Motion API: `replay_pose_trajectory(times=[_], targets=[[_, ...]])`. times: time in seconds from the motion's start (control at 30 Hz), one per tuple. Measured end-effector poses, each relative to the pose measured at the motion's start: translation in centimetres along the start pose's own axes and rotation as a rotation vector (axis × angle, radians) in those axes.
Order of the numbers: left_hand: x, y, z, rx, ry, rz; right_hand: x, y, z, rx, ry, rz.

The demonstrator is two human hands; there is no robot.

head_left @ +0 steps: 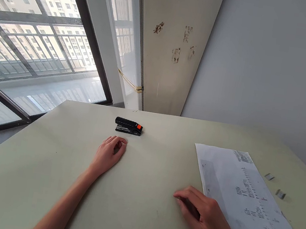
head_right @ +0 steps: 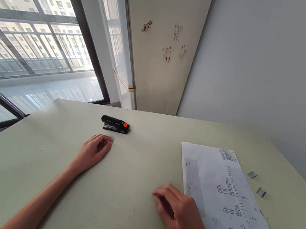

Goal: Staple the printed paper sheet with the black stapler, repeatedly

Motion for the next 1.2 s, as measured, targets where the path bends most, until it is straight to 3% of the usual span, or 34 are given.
replay_pose_trajectory(times=[0.73,0.97,1.07,1.2], targets=[[-0.1,-0.2,0.0,-0.002,-0.004,0.001,-0.4,0.7,0.3,0.016,0.000,0.005],[0.1,0.0,0.0,-0.001,-0.007,0.006,-1.3,-0.5,-0.1,0.209,-0.011,0.244],[0.1,0.0,0.0,0.003,-0.005,0.005,-3.0,-1.6,-0.3,0.278,-0.147,0.367],[0.2,0.2,-0.1,0.008,-0.005,0.002,-7.2,-3.1,-0.6,0.317,-0.553,0.332]])
Point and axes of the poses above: each hand's wrist, its own z-axis towards the middle knuckle, its own x-axis out of the palm, y = z × x, the point moved 2 cm from there along z, towards the middle knuckle, and after that the axes turned 8 degrees about z, right-handed, at the moved point
